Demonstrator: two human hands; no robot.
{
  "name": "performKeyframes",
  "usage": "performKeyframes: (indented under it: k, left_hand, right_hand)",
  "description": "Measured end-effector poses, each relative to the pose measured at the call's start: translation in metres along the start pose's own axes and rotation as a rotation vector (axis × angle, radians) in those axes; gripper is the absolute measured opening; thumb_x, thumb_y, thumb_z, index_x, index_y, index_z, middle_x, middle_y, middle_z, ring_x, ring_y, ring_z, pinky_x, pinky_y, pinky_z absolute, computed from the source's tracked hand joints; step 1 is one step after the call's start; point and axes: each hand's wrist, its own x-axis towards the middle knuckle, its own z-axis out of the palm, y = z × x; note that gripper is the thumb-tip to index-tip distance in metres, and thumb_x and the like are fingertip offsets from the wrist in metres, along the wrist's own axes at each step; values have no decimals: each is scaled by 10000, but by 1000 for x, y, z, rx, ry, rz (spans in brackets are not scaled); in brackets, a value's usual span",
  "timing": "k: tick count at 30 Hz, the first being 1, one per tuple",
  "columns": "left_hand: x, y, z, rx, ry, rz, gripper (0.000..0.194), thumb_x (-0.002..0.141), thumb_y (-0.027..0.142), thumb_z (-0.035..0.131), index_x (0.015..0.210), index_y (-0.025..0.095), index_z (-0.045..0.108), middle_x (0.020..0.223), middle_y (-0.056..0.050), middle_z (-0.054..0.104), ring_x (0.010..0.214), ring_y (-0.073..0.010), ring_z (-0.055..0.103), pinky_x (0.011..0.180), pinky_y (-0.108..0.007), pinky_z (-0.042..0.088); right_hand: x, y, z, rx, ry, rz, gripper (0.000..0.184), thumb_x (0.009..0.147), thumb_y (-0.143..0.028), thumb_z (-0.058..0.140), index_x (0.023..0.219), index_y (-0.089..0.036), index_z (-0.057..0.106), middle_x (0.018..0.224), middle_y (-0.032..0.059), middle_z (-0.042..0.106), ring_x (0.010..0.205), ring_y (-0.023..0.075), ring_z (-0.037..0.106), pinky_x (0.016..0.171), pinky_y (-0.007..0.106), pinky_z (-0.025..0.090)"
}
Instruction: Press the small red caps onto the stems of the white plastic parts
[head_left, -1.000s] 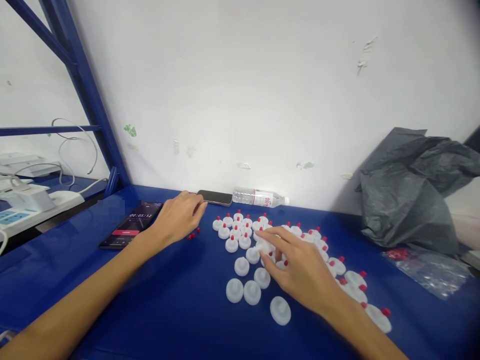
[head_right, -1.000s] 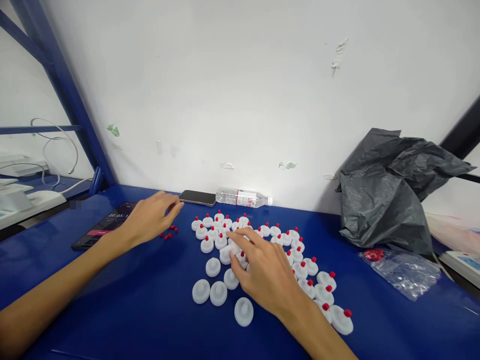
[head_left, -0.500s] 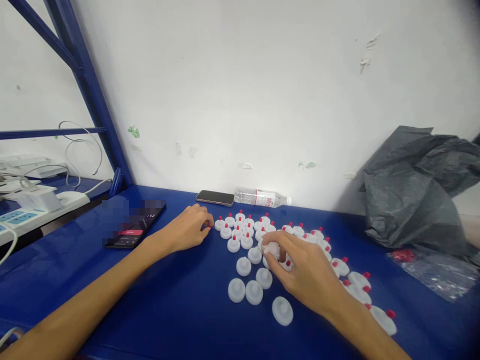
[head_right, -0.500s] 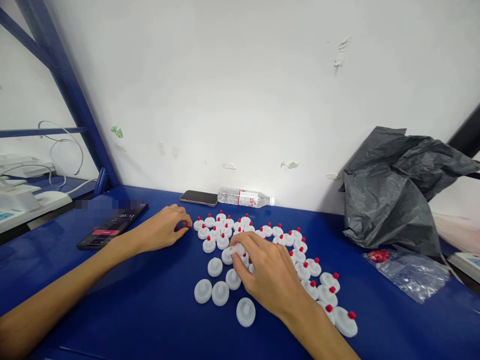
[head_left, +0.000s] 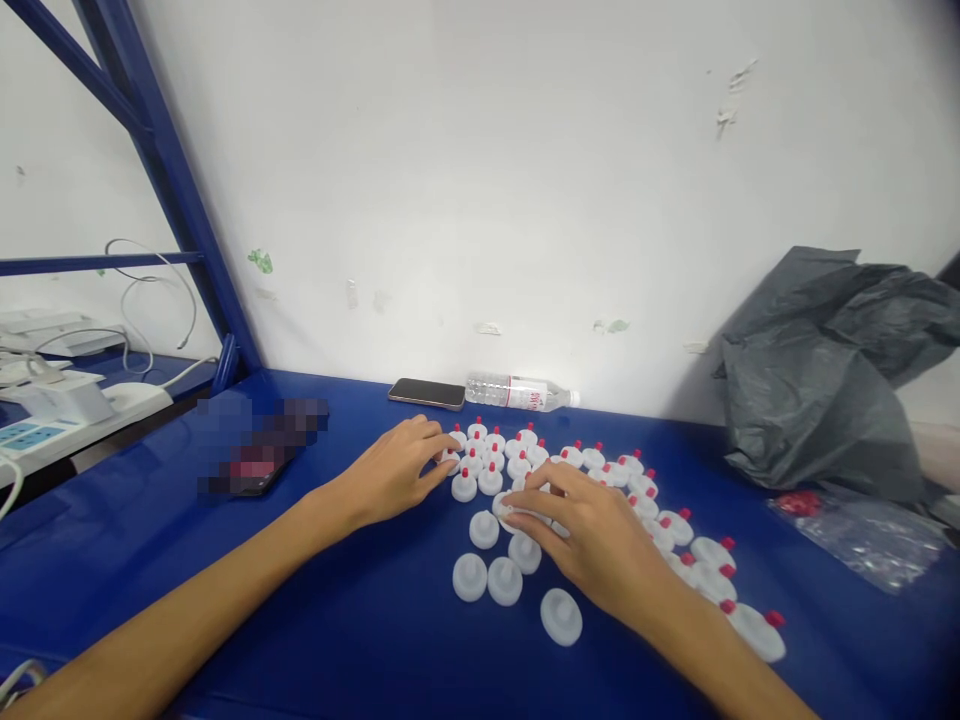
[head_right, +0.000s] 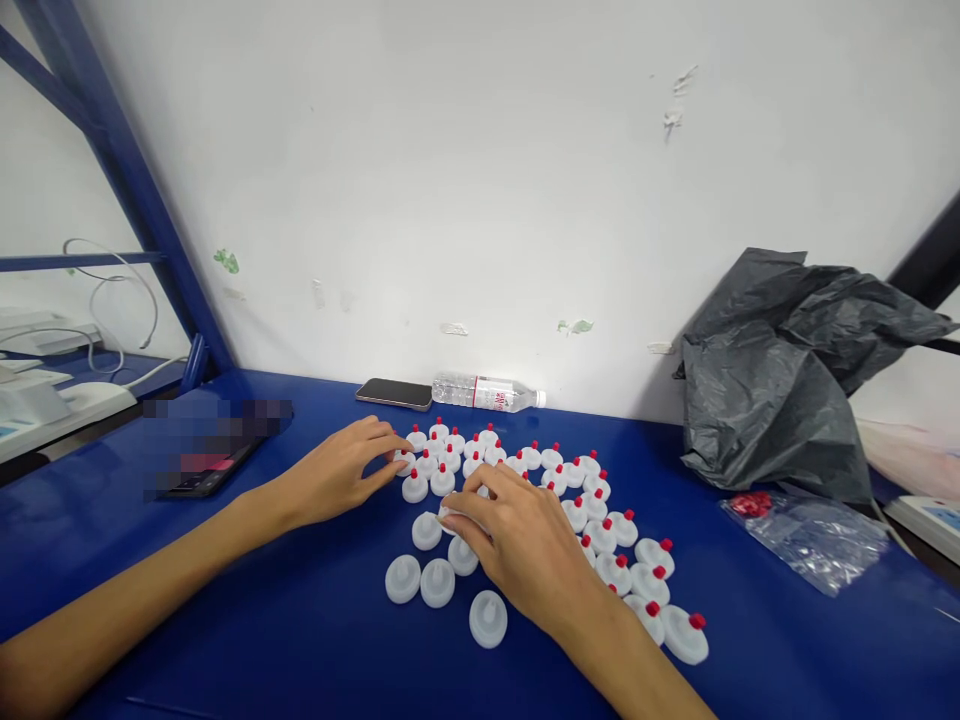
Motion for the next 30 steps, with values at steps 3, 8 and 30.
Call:
performKeyframes:
  k: [3,8,30]
  left_hand:
    - [0,1,1,-2,0,-7,195,1020,292,523,1111,200,668,999,-69,654,951,-233,575,867,-359,469]
    - [0,0,2,-3,6,-23,198,1015,274,533,1151,194,652,970,-66,661,942,-234,583,856,-353,460]
    - [-6,40,-8,-186,437,417,250,978,100,574,1210,189,601,1023,-57,753,896,-162,688,800,-308,512]
  right_hand:
    - [0,1,2,22,-6,-13,157,998,-285,617,1084,-300,747,1009,3,723,863,158,677,714,284,516]
    - [1,1,-2,30,-34,-1,132,977,-284,647,1030,-296,768,977,-6,761,915,177,692,785,306,546]
    - [3,-9,-12,-42,25,70,686,925,-452,680,1528,-315,384,1347,75,654,1080,264,694,807,397,600]
